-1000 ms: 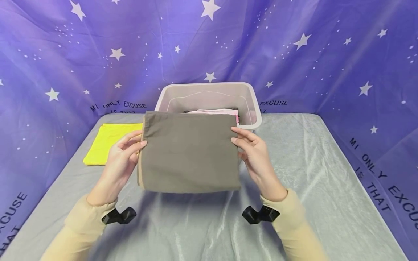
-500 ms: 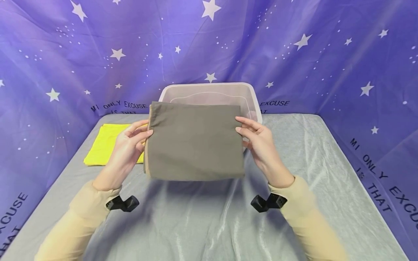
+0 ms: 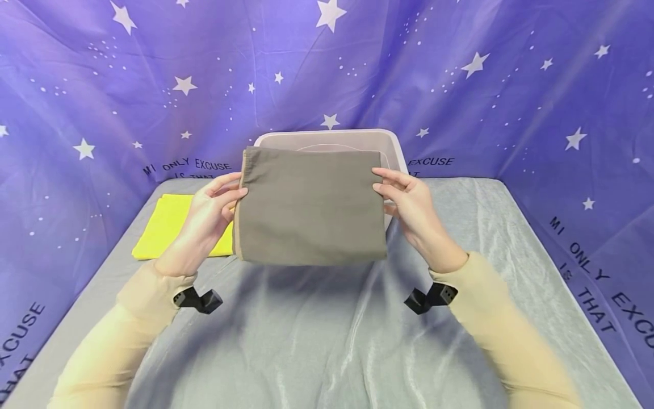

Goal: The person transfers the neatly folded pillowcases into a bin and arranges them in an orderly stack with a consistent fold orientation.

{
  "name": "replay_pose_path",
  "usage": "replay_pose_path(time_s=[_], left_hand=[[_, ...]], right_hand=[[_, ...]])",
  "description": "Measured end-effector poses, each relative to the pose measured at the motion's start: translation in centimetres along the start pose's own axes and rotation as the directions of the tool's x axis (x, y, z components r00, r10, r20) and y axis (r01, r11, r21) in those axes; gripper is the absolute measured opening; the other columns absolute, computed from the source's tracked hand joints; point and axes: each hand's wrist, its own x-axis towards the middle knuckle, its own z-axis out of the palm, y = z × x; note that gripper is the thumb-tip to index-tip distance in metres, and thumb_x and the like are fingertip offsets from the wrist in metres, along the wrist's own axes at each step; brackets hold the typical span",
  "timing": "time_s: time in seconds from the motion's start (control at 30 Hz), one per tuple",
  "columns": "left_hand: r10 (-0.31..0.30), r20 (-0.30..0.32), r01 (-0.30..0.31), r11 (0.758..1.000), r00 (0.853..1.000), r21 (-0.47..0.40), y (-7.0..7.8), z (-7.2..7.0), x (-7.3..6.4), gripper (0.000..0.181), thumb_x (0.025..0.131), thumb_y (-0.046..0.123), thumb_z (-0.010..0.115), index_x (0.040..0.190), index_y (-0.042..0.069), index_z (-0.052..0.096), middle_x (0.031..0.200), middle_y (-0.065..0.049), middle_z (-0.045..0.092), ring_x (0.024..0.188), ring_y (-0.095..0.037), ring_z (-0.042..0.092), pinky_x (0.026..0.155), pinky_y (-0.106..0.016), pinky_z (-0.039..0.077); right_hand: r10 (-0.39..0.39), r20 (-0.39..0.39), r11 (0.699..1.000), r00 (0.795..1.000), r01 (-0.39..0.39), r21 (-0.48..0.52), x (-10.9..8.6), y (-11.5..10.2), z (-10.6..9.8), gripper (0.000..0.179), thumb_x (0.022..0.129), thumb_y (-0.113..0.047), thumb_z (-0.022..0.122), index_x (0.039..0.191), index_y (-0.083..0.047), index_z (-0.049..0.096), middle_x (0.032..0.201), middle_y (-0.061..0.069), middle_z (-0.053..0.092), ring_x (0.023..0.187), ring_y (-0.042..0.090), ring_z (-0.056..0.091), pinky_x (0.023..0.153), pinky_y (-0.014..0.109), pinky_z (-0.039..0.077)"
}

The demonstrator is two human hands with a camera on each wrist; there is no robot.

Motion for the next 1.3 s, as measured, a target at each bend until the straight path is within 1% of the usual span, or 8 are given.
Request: replay_pose_path(time_s=[0.17,0.33,0.5,0.7,0.83,1.03,1.2,1.3], left_hand=[[-0.021,-0.001,0.021,1.0,1.0,0.009,0.1,0.3,0.8,0.025,0.081,-0.005,0.056,0.097,0.013,0.06,0.088,-0.004,0.051,0.07,-0.012,0.055,0.061,-0.023,0.047],[-0.036,-0.006,0.036,0.999,0.999,0.01,0.3,0.7,1.7,0.025,0.08,-0.006,0.056,0.097,0.012,0.06,0.088,-0.005,0.05,0.065,-0.011,0.056,0.059,-0.021,0.048],[-0.045,-0.017,0.046,0.999,0.999,0.023,0.4,1.1,2.7,0.027,0.08,-0.006,0.056,0.103,0.007,0.059,0.089,-0.006,0.051,0.061,-0.01,0.056,0.057,-0.021,0.047],[-0.06,-0.042,0.063,0.995,0.997,0.076,0.5,1.5,3.9,0.036,0.08,-0.006,0.057,0.115,0.003,0.055,0.092,-0.006,0.052,0.062,-0.012,0.058,0.059,-0.023,0.047],[-0.069,-0.056,0.074,0.993,0.996,0.092,0.5,1.7,4.7,0.037,0.08,-0.007,0.056,0.116,0.002,0.055,0.093,-0.006,0.053,0.063,-0.012,0.057,0.059,-0.023,0.046],[-0.084,-0.075,0.091,0.991,0.994,0.099,0.5,2.1,5.8,0.035,0.08,-0.007,0.057,0.114,0.002,0.057,0.091,-0.007,0.056,0.063,-0.012,0.057,0.059,-0.023,0.045],[-0.086,-0.107,0.1,0.987,0.99,0.125,0.7,2.4,6.6,0.036,0.079,-0.008,0.057,0.113,0.003,0.058,0.091,-0.005,0.058,0.064,-0.012,0.056,0.058,-0.022,0.043],[-0.09,-0.117,0.106,0.984,0.989,0.145,0.8,2.6,7.1,0.037,0.078,-0.008,0.057,0.114,0.003,0.058,0.092,-0.005,0.058,0.061,-0.011,0.055,0.055,-0.021,0.042]], right_hand=[[0.013,-0.024,1.0,1.0,-0.013,-0.019,0.8,-0.3,-0.1,0.023,0.08,0.002,0.06,0.096,-0.012,0.068,0.082,-0.001,0.057,0.063,0.006,0.052,0.057,0.019,0.048],[0.024,-0.052,0.997,0.998,-0.028,-0.071,1.5,-0.7,-0.2,0.023,0.079,0.001,0.061,0.095,-0.014,0.069,0.075,-0.003,0.053,0.058,0.005,0.046,0.054,0.019,0.047],[0.031,-0.051,0.994,0.998,-0.036,-0.106,2.1,-1.0,-0.4,0.023,0.079,0.001,0.061,0.091,-0.016,0.07,0.073,-0.003,0.055,0.055,0.005,0.045,0.05,0.017,0.044],[0.049,-0.064,0.988,0.997,-0.058,-0.145,3.1,-1.5,-0.3,0.022,0.08,0.001,0.061,0.088,-0.017,0.07,0.078,-0.004,0.061,0.059,0.005,0.054,0.054,0.018,0.047],[0.06,-0.072,0.981,0.996,-0.072,-0.178,3.9,-1.7,-0.3,0.023,0.08,0.002,0.059,0.086,-0.018,0.07,0.079,-0.004,0.063,0.063,0.007,0.058,0.057,0.02,0.048],[0.076,-0.091,0.968,0.993,-0.095,-0.231,5.0,-1.8,-0.3,0.024,0.08,0.002,0.059,0.082,-0.02,0.068,0.076,-0.005,0.063,0.061,0.006,0.058,0.056,0.018,0.047],[0.114,-0.106,0.95,0.988,-0.14,-0.281,5.7,-2.2,-0.4,0.021,0.081,0.0,0.059,0.097,-0.012,0.065,0.079,-0.006,0.06,0.061,0.005,0.057,0.056,0.018,0.047],[0.142,-0.124,0.932,0.982,-0.175,-0.318,6.3,-2.5,-0.4,0.03,0.082,-0.001,0.058,0.112,-0.006,0.059,0.076,-0.006,0.058,0.058,0.005,0.054,0.054,0.019,0.047]])
